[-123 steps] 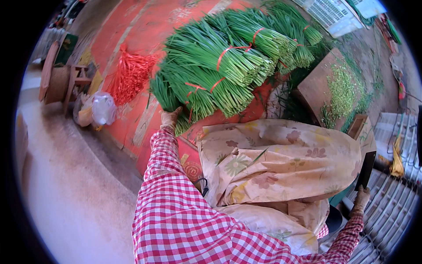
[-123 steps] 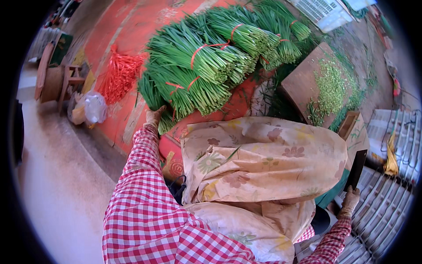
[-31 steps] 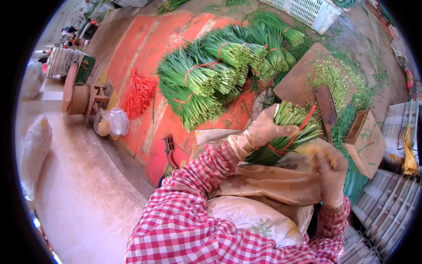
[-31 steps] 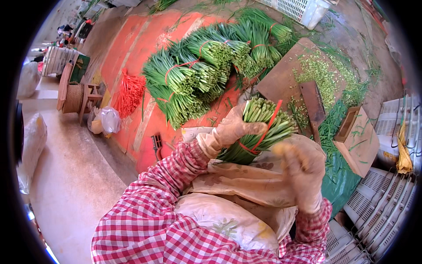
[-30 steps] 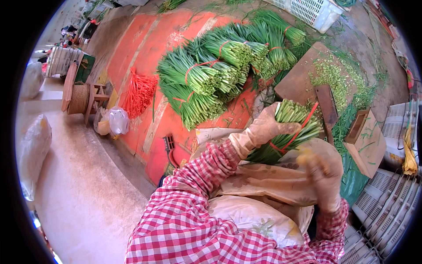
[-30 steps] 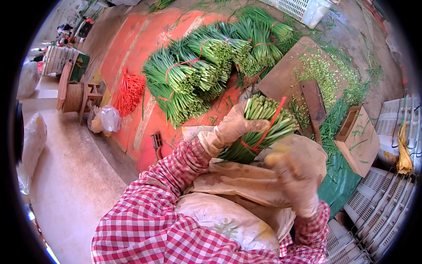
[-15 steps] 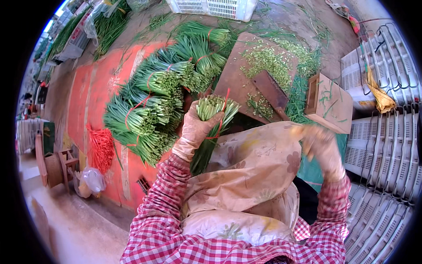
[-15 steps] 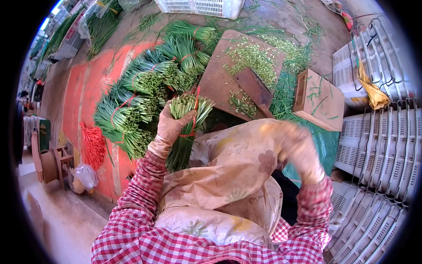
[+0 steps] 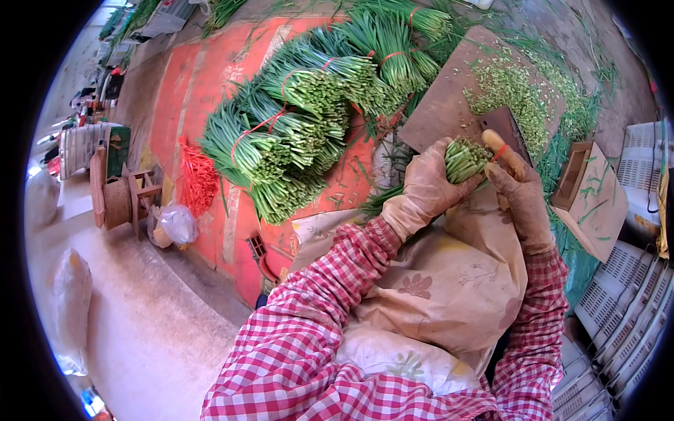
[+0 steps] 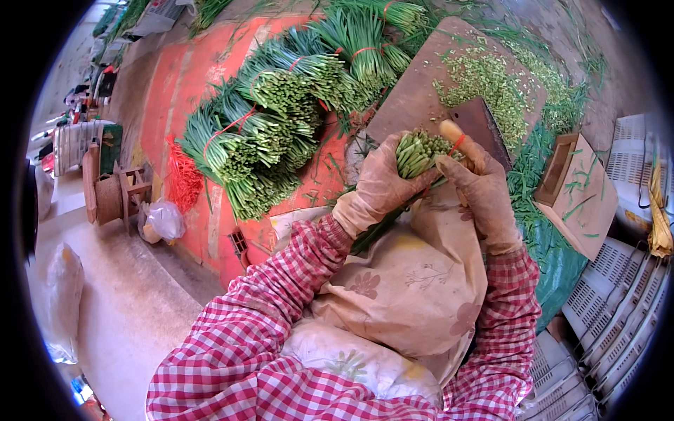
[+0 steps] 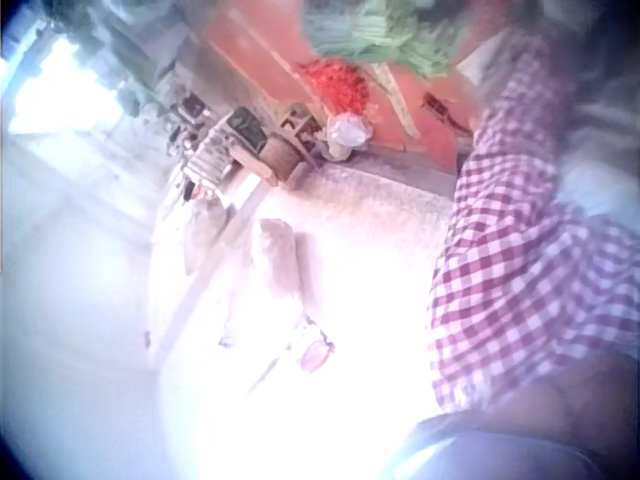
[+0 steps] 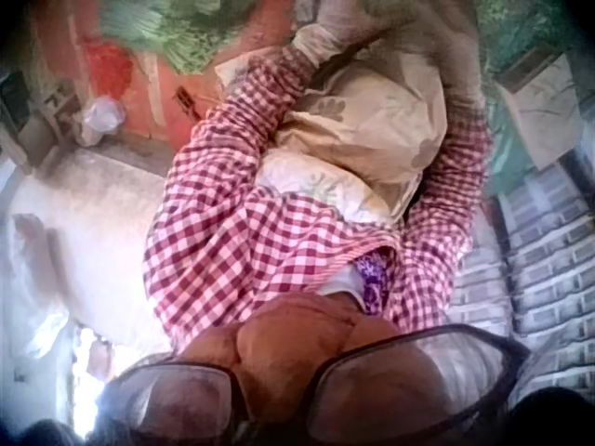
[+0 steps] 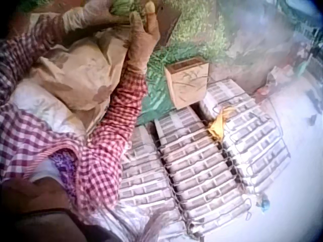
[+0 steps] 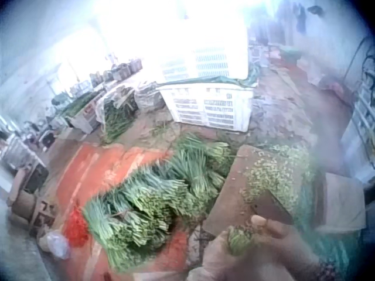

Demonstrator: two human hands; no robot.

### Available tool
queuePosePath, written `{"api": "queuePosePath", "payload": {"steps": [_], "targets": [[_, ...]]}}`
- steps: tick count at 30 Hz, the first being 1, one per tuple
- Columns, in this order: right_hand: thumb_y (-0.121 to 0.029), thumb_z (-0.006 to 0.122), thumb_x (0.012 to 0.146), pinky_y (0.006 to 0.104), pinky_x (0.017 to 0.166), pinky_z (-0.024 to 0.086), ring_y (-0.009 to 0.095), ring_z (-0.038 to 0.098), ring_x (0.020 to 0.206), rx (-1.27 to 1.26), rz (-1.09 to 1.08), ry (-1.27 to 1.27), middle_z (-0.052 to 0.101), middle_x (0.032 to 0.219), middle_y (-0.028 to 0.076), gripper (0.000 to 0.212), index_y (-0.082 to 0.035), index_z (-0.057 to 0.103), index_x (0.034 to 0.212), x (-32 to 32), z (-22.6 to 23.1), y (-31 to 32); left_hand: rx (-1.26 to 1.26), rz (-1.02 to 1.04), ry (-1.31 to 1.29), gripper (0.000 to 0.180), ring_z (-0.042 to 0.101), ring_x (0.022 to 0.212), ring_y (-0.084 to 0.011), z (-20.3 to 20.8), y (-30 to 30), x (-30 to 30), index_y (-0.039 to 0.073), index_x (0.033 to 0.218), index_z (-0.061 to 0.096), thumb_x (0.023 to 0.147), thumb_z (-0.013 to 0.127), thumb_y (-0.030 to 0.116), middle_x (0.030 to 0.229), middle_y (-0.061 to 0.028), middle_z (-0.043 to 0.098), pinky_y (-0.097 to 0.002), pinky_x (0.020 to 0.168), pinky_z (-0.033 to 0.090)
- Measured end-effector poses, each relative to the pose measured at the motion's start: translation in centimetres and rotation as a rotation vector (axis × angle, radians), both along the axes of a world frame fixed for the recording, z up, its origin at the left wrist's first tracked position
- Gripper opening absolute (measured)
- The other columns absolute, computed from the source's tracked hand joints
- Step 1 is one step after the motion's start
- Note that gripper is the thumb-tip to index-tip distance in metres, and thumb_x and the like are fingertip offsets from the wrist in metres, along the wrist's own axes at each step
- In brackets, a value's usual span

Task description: The person cuts the root ends off bundles of green onions using a large knife on a wooden board and removes yellowing leaves by hand before placing the bundles aside.

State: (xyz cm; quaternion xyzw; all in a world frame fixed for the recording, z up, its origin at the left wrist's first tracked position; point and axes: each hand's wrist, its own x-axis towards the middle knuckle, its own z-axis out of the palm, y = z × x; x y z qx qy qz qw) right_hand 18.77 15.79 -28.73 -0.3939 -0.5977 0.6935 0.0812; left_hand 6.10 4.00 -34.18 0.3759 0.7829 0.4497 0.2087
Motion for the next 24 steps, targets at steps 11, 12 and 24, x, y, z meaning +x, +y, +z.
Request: {"api": "queuePosePath", "payload": {"steps": [11, 12, 24], "targets": [[-0.018, 0.070, 0.084, 0.0278, 0.063, 0.052, 0.015, 0.065, 0.072, 0.768, -0.075, 0.133, 0.070, 0.084, 0.005, 0.015, -0.009, 0.072, 0.096, 1.5, -0.1, -2.9, 0.212, 0.052, -0.656, 0.049, 0.062, 0.093, -0.0141, -1.4, -0.3, -2.4, 0.000, 0.115, 0.053, 0.078, 0.079, 0.020, 0.104, -0.0074, 0.065, -0.0298, 0.082, 0.051], [-0.019, 0.070, 0.084, 0.0283, 0.062, 0.051, 0.017, 0.065, 0.071, 0.648, 0.031, 0.128, 0.070, 0.083, 0.005, 0.014, -0.010, 0.072, 0.095, 2.2, -0.3, -2.9, 0.189, 0.082, -0.554, 0.048, 0.062, 0.092, -0.0144, -2.6, -0.3, -3.5, -0.001, 0.115, 0.052, 0.079, 0.078, 0.018, 0.105, -0.0081, 0.066, -0.0292, 0.082, 0.051], [-0.032, 0.059, 0.087, 0.0338, 0.077, 0.050, 0.019, 0.064, 0.079, -0.212, 0.297, -0.305, 0.070, 0.082, 0.011, 0.027, -0.009, 0.072, 0.089, 4.0, -12.3, -6.1, -0.698, -0.416, 0.689, 0.109, 0.063, 0.093, -0.0336, -6.2, 10.1, -1.9, -0.007, 0.135, 0.037, 0.059, 0.082, 0.055, 0.103, -0.0197, 0.062, -0.0398, 0.079, 0.051]]}}
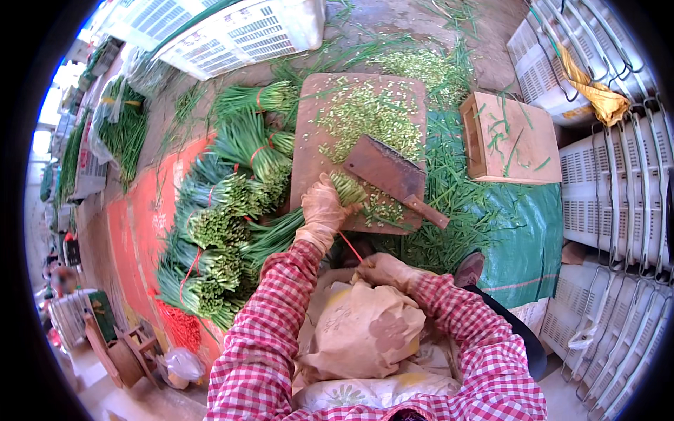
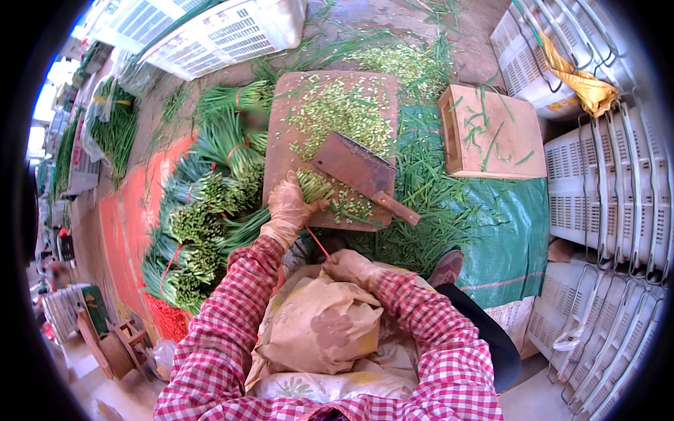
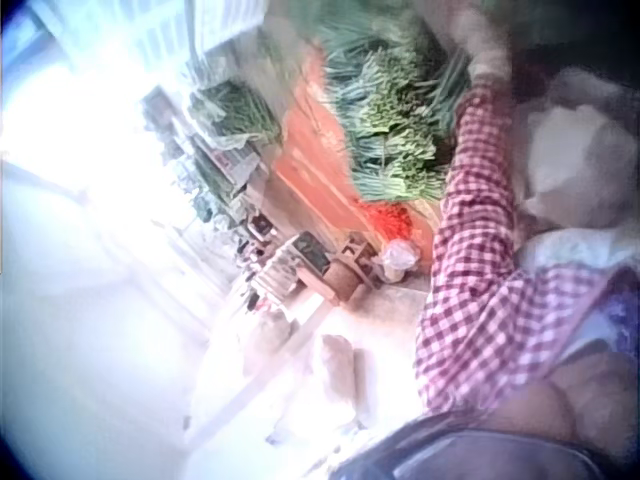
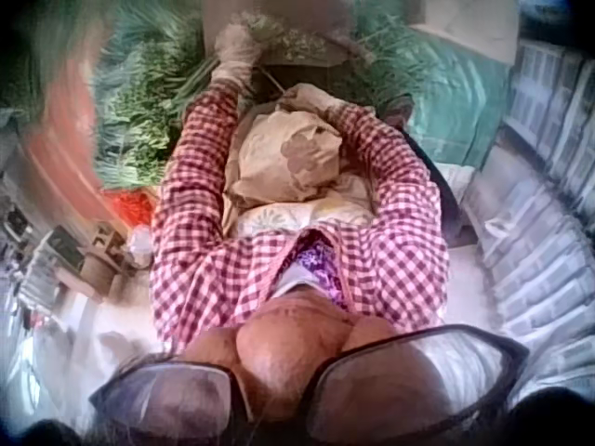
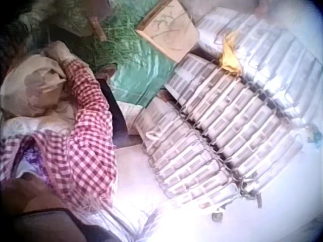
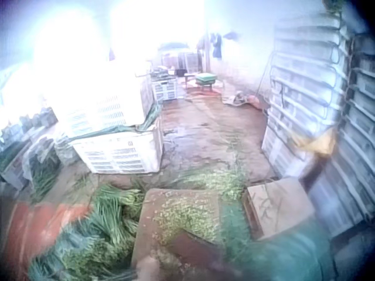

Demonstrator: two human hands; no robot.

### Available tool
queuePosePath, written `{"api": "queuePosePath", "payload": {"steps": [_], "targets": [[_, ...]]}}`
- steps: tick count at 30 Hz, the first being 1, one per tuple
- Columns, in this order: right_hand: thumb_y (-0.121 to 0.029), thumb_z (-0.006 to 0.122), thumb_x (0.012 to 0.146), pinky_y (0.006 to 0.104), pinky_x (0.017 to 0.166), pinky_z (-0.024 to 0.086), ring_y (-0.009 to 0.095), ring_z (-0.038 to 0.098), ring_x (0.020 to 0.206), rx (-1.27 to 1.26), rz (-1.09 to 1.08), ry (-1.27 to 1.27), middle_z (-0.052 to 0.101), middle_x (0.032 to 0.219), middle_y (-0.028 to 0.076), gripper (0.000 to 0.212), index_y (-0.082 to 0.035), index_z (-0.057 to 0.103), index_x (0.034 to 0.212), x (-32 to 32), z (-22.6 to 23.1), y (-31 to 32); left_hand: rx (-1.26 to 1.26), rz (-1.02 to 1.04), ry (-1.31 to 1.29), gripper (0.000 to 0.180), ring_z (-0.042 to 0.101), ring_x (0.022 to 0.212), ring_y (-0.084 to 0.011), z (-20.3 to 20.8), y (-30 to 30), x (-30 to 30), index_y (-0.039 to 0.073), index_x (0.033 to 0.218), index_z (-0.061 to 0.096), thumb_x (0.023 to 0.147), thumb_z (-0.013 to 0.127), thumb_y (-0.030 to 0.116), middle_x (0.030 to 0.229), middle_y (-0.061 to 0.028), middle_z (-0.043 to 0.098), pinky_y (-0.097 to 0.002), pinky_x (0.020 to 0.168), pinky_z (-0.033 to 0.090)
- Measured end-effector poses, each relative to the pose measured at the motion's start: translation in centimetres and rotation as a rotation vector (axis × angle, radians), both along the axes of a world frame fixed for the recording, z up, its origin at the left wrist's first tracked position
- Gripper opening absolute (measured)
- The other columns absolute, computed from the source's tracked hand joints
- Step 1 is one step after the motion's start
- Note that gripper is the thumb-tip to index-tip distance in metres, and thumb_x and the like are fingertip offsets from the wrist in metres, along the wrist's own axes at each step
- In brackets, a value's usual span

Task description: The person cuts the root ends off bundles of green onions using a large knife on a wooden board and removes yellowing leaves by hand before placing the bundles aside.

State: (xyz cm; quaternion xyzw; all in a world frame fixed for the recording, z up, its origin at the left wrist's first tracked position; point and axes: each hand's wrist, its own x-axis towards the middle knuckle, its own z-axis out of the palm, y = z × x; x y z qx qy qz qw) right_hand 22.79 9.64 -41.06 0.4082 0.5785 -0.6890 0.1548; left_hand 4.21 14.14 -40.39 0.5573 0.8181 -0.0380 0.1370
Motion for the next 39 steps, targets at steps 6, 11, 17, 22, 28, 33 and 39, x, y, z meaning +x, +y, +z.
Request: {"api": "queuePosePath", "payload": {"steps": [6, 11, 17, 22, 28, 33, 39], "targets": [[-0.035, 0.058, 0.091, 0.0326, 0.079, 0.053, 0.024, 0.067, 0.095, 0.680, -0.549, 0.080, 0.070, 0.099, 0.013, 0.033, -0.006, 0.070, 0.102, 7.3, 1.7, 7.6, -0.212, 0.029, -0.019, 0.131, 0.061, 0.098, -0.0312, 0.3, 2.5, 0.5, -0.015, 0.141, 0.016, 0.056, 0.083, 0.059, 0.107, -0.0187, 0.060, -0.0406, 0.082, 0.050], [-0.043, 0.064, 0.083, 0.0422, 0.072, 0.047, 0.029, 0.057, 0.083, 1.100, 0.065, -0.333, 0.057, 0.095, 0.013, 0.078, -0.014, 0.030, 0.147, 4.5, -2.3, 10.3, -0.056, 0.212, -0.028, 0.095, 0.061, 0.098, -0.0369, -5.7, 2.6, -0.7, -0.009, 0.121, 0.041, 0.063, 0.077, 0.057, 0.101, -0.0215, 0.061, -0.0445, 0.083, 0.050], [-0.043, 0.065, 0.083, 0.0421, 0.072, 0.047, 0.030, 0.053, 0.079, 1.201, 0.012, -0.343, 0.054, 0.094, 0.015, 0.090, -0.015, 0.014, 0.152, 4.1, -6.2, 10.6, -0.017, 0.105, 0.084, 0.074, 0.063, 0.087, -0.0345, -3.4, 2.3, 0.9, -0.002, 0.107, 0.049, 0.064, 0.078, 0.050, 0.093, -0.0167, 0.062, -0.0447, 0.075, 0.050], [-0.026, 0.063, 0.088, 0.0426, 0.072, 0.048, 0.036, 0.058, 0.079, 0.986, -0.250, -0.153, 0.056, 0.088, 0.018, 0.071, -0.015, 0.027, 0.148, 3.9, -1.0, 11.3, -0.164, 0.139, -0.029, 0.073, 0.064, 0.090, -0.0345, -1.3, 3.4, 0.6, -0.002, 0.109, 0.048, 0.064, 0.080, 0.046, 0.093, -0.0162, 0.063, -0.0427, 0.078, 0.051], [-0.020, 0.058, 0.089, 0.0424, 0.052, 0.050, 0.035, 0.061, 0.066, 1.099, -0.199, 0.082, 0.058, 0.080, 0.018, 0.020, -0.006, 0.054, 0.104, 4.2, 4.3, 9.7, -0.054, 0.179, 0.027, 0.072, 0.065, 0.087, -0.0355, -1.6, 3.6, 1.2, -0.004, 0.108, 0.053, 0.060, 0.082, 0.041, 0.094, -0.0190, 0.065, -0.0426, 0.078, 0.052], [-0.019, 0.056, 0.089, 0.0437, 0.050, 0.049, 0.036, 0.059, 0.057, 1.081, -0.068, 0.034, 0.057, 0.072, 0.018, 0.015, -0.005, 0.050, 0.087, 5.0, 4.1, 8.7, -0.124, 0.173, -0.096, 0.062, 0.064, 0.092, -0.0347, -0.4, 3.8, 0.9, -0.001, 0.101, 0.058, 0.059, 0.082, 0.037, 0.097, -0.0184, 0.065, -0.0415, 0.080, 0.052], [-0.019, 0.056, 0.089, 0.0427, 0.049, 0.049, 0.034, 0.060, 0.056, 1.061, 0.002, 0.008, 0.057, 0.068, 0.018, 0.017, -0.004, 0.050, 0.086, 5.6, 3.7, 8.5, -0.142, 0.155, -0.099, 0.060, 0.064, 0.094, -0.0348, -0.8, 3.8, 0.7, 0.001, 0.100, 0.060, 0.058, 0.082, 0.038, 0.098, -0.0186, 0.065, -0.0424, 0.080, 0.051]]}}
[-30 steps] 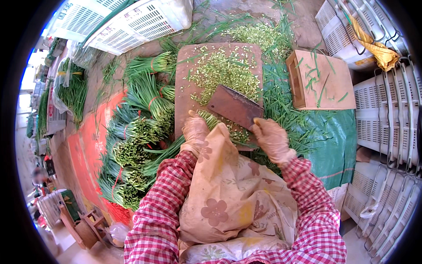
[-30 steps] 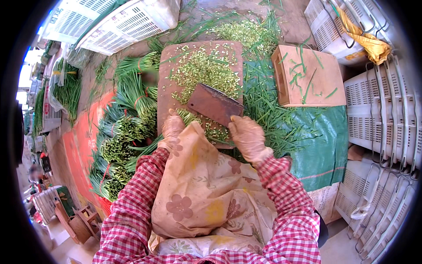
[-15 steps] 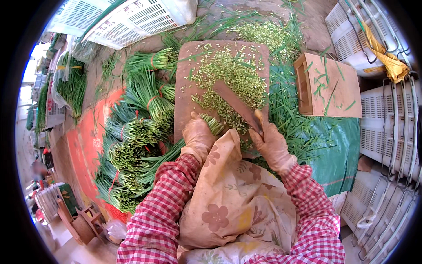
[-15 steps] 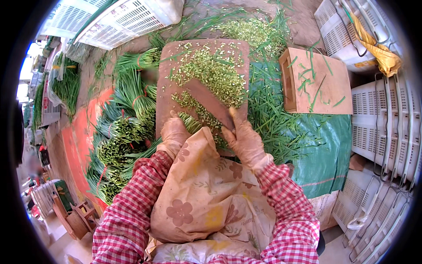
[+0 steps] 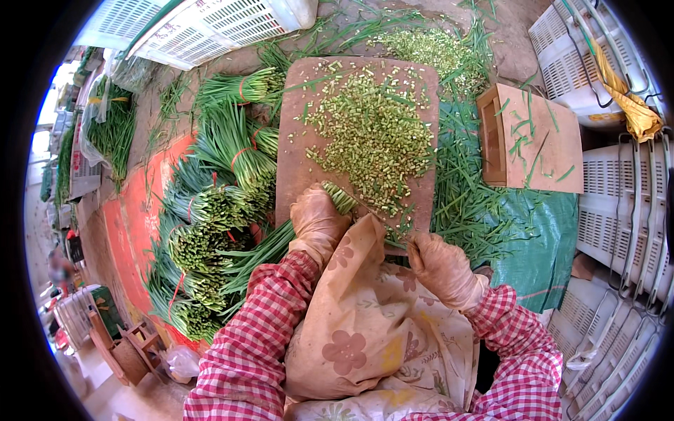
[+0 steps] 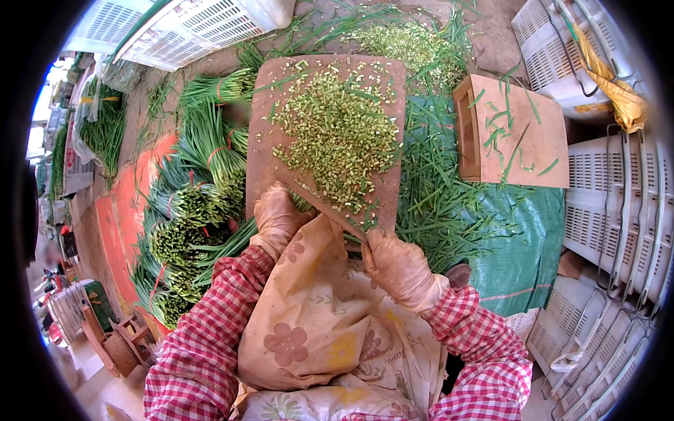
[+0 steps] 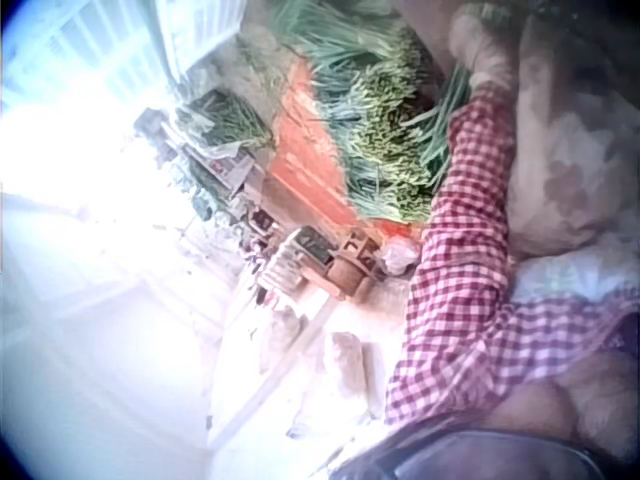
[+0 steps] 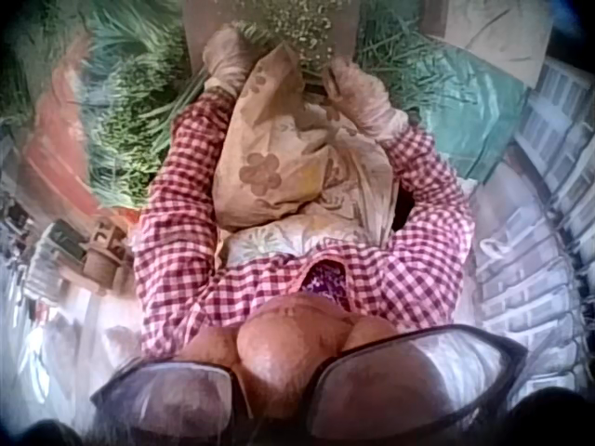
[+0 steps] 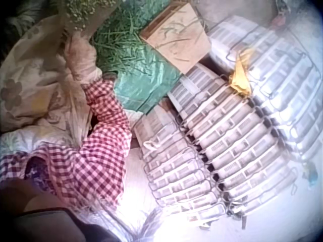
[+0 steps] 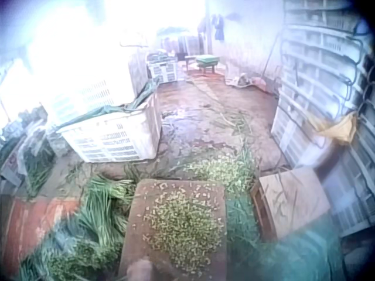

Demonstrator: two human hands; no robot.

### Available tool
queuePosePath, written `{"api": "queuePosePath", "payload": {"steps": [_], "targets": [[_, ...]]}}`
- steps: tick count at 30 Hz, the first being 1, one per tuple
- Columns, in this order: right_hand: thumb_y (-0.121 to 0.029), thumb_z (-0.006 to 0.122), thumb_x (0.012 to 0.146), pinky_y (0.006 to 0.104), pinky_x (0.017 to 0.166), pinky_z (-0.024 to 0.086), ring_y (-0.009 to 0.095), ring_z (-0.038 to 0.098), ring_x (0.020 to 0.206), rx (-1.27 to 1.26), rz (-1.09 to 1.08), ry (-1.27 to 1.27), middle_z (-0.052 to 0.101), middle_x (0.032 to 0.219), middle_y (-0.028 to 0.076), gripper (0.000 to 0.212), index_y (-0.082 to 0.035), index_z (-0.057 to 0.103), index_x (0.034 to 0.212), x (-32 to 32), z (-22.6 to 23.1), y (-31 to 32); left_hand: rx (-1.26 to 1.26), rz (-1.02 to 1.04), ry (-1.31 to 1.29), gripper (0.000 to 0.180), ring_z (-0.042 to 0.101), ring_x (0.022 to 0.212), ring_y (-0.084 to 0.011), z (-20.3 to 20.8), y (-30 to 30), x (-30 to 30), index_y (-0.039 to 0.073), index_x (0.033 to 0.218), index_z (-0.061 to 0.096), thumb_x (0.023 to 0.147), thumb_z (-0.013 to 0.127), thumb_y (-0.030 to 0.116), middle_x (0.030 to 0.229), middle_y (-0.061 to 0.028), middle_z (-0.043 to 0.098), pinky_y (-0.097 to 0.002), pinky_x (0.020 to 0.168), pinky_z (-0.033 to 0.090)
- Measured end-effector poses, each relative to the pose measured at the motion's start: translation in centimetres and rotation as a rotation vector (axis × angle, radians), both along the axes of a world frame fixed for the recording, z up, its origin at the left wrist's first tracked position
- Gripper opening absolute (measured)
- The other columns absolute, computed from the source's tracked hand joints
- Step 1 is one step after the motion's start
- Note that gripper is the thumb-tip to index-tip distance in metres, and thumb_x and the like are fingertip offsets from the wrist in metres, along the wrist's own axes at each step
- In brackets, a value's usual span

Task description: The person cuts the root ends off bundles of green onions using a large knife on a wooden board and removes yellowing leaves by hand before placing the bundles aside.

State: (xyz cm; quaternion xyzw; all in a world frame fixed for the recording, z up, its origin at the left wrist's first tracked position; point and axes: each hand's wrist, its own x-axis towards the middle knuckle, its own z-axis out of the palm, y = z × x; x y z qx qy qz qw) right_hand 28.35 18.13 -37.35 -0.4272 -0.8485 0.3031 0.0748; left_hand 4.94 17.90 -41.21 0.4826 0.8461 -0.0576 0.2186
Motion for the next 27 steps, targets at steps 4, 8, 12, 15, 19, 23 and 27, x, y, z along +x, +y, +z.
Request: {"api": "queuePosePath", "payload": {"steps": [4, 8, 12, 15, 19, 23, 27], "targets": [[-0.019, 0.055, 0.089, 0.0415, 0.049, 0.049, 0.034, 0.060, 0.055, 0.021, 0.026, -0.019, 0.057, 0.064, 0.017, 0.017, -0.004, 0.050, 0.085, 0.4, -0.5, -0.4, 0.110, -0.016, 0.029, 0.060, 0.064, 0.086, -0.0347, -1.3, -0.6, -0.4, 0.002, 0.092, 0.063, 0.057, 0.081, 0.047, 0.090, -0.0172, 0.065, -0.0438, 0.074, 0.051], [-0.019, 0.055, 0.089, 0.0422, 0.050, 0.050, 0.034, 0.060, 0.055, -0.031, 0.052, -0.127, 0.057, 0.064, 0.017, 0.017, -0.003, 0.050, 0.085, 0.1, -0.5, -0.3, 0.108, -0.013, -0.023, 0.059, 0.063, 0.086, -0.0351, -1.5, -0.4, -0.7, 0.003, 0.094, 0.063, 0.058, 0.081, 0.046, 0.090, -0.0170, 0.065, -0.0445, 0.075, 0.050], [-0.018, 0.055, 0.088, 0.0438, 0.052, 0.050, 0.035, 0.061, 0.057, -0.172, 0.090, -0.035, 0.059, 0.066, 0.019, 0.017, -0.002, 0.050, 0.086, 0.5, -0.1, 1.0, 0.123, -0.044, 0.002, 0.060, 0.063, 0.086, -0.0362, -1.0, -0.4, -0.4, 0.001, 0.096, 0.060, 0.061, 0.079, 0.046, 0.090, -0.0185, 0.064, -0.0446, 0.076, 0.050], [-0.017, 0.054, 0.088, 0.0448, 0.054, 0.050, 0.037, 0.060, 0.057, -0.187, 0.110, -0.027, 0.059, 0.066, 0.020, 0.017, -0.001, 0.050, 0.086, 0.5, 0.3, 1.6, 0.146, -0.090, -0.021, 0.057, 0.064, 0.084, -0.0353, -0.9, -0.4, -0.5, 0.001, 0.094, 0.058, 0.062, 0.077, 0.045, 0.088, -0.0184, 0.064, -0.0441, 0.075, 0.050], [-0.019, 0.053, 0.090, 0.0461, 0.057, 0.050, 0.039, 0.061, 0.061, -0.280, 0.131, -0.073, 0.059, 0.066, 0.021, 0.019, 0.000, 0.049, 0.086, -0.3, 0.6, 2.3, 0.134, -0.101, 0.014, 0.060, 0.063, 0.082, -0.0353, -1.9, -0.4, -0.6, 0.003, 0.092, 0.058, 0.060, 0.079, 0.049, 0.084, -0.0175, 0.064, -0.0461, 0.074, 0.048], [-0.021, 0.051, 0.091, 0.0491, 0.059, 0.049, 0.042, 0.061, 0.065, -0.400, 0.131, -0.158, 0.059, 0.065, 0.023, 0.022, 0.001, 0.048, 0.086, -1.3, 1.8, 3.4, 0.113, -0.193, 0.121, 0.038, 0.064, 0.077, -0.0291, -3.8, -1.0, -1.3, 0.005, 0.090, 0.056, 0.068, 0.070, 0.033, 0.081, -0.0114, 0.063, -0.0420, 0.069, 0.049], [-0.022, 0.050, 0.092, 0.0512, 0.060, 0.049, 0.044, 0.060, 0.064, -0.481, 0.133, -0.172, 0.060, 0.068, 0.024, 0.023, 0.001, 0.048, 0.086, -1.7, 1.9, 4.5, 0.026, -0.221, 0.183, 0.024, 0.064, 0.077, -0.0268, -4.6, -1.1, -1.3, 0.006, 0.091, 0.056, 0.075, 0.063, 0.022, 0.081, -0.0094, 0.063, -0.0403, 0.069, 0.048]]}}
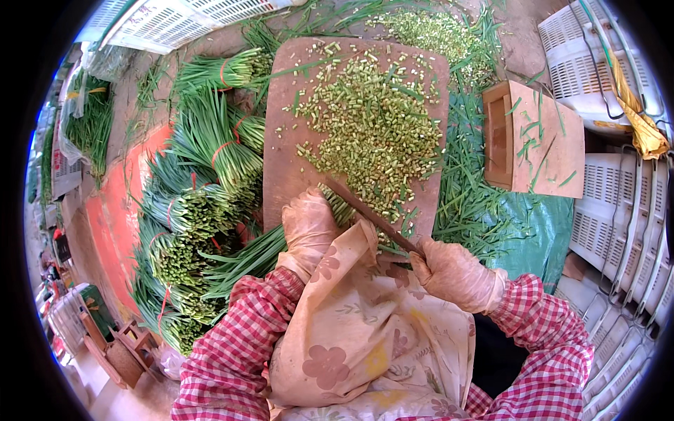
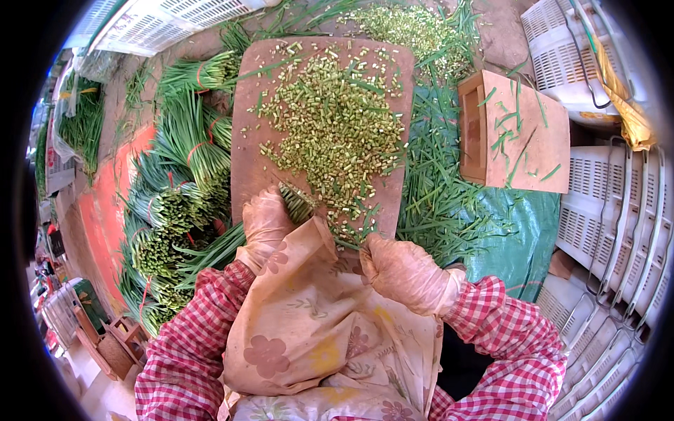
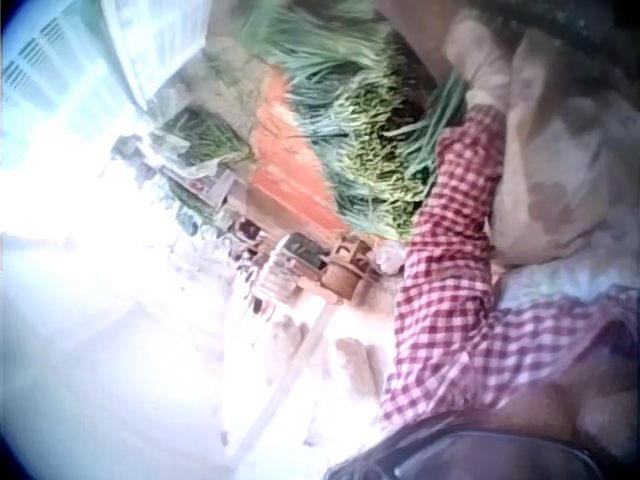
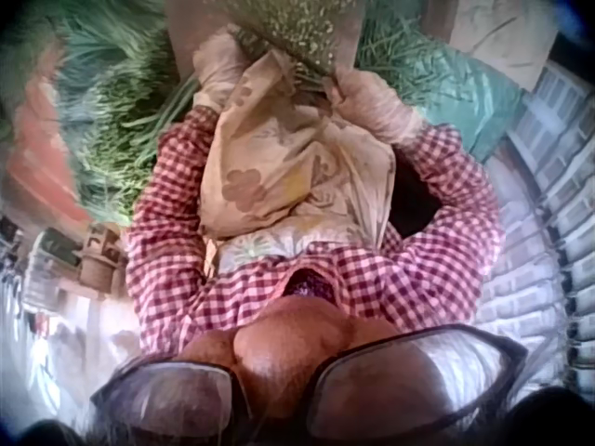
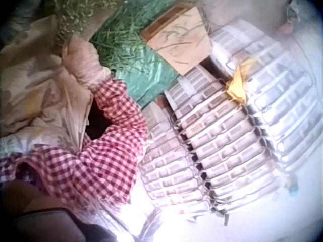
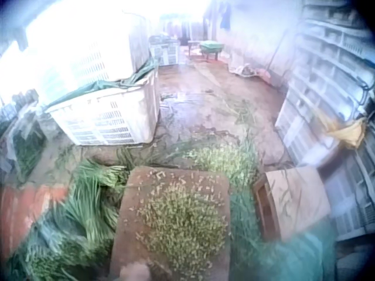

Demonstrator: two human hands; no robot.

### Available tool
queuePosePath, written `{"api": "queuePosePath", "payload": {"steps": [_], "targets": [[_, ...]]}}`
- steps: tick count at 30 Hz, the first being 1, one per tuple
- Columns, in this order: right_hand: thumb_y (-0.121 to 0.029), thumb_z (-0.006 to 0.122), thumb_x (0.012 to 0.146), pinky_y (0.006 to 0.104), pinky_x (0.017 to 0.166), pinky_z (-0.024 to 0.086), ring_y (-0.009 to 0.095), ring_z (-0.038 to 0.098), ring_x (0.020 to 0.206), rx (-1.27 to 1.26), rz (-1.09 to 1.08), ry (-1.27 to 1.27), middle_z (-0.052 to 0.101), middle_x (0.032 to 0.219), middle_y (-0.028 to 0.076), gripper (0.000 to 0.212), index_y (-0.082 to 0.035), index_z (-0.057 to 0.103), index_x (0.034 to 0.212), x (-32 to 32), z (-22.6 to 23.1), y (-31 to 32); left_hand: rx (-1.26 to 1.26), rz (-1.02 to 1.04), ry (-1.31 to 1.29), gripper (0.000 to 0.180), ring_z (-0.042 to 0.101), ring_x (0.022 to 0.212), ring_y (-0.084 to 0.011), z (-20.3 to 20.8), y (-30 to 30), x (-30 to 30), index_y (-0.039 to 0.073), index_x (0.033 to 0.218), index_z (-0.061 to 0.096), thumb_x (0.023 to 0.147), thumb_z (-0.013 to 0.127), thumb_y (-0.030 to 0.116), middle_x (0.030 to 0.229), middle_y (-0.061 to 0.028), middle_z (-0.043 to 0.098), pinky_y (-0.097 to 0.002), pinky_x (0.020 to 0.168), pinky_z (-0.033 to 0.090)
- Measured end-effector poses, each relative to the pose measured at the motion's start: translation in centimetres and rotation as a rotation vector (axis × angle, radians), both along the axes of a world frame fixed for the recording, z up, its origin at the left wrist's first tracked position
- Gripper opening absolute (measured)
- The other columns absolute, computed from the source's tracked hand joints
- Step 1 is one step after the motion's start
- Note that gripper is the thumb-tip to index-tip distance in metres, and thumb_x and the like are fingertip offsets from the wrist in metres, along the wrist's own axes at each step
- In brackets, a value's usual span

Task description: The person cuts the root ends off bundles of green onions using a large knife on a wooden board and removes yellowing leaves by hand before placing the bundles aside.

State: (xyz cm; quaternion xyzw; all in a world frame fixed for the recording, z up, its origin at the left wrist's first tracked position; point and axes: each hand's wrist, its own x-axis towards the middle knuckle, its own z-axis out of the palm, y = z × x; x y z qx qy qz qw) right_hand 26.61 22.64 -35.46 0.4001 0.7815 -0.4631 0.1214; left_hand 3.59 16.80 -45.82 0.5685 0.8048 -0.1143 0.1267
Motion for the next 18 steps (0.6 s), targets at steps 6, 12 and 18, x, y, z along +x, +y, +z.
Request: {"api": "queuePosePath", "payload": {"steps": [6, 12, 18], "targets": [[-0.020, 0.051, 0.091, 0.0510, 0.060, 0.047, 0.043, 0.060, 0.067, 0.009, -0.079, 0.115, 0.058, 0.070, 0.024, 0.021, 0.001, 0.050, 0.088, -5.7, -3.7, 0.3, -0.008, -0.010, 0.049, 0.018, 0.064, 0.077, -0.0258, 0.6, 0.1, 0.1, 0.007, 0.090, 0.056, 0.081, 0.056, 0.022, 0.079, -0.0084, 0.062, -0.0389, 0.069, 0.048], [-0.017, 0.049, 0.090, 0.0462, 0.064, 0.052, 0.038, 0.063, 0.069, 0.241, 0.006, 0.210, 0.062, 0.073, 0.019, 0.019, 0.001, 0.053, 0.093, -13.6, -8.0, 4.8, -0.050, -0.126, -0.042, 0.037, 0.064, 0.078, -0.0286, 0.1, 0.6, -0.2, 0.006, 0.091, 0.058, 0.077, 0.062, 0.039, 0.082, -0.0112, 0.063, -0.0415, 0.068, 0.048], [-0.019, 0.046, 0.092, 0.0517, 0.063, 0.050, 0.043, 0.062, 0.071, 0.212, -0.149, 0.115, 0.061, 0.073, 0.025, 0.019, 0.000, 0.050, 0.089, -5.6, -2.6, 2.1, 0.065, 0.058, -0.179, 0.069, 0.064, 0.085, -0.0318, 3.3, 0.6, 0.2, 0.001, 0.098, 0.058, 0.063, 0.073, 0.058, 0.092, -0.0165, 0.064, -0.0436, 0.078, 0.048]]}}
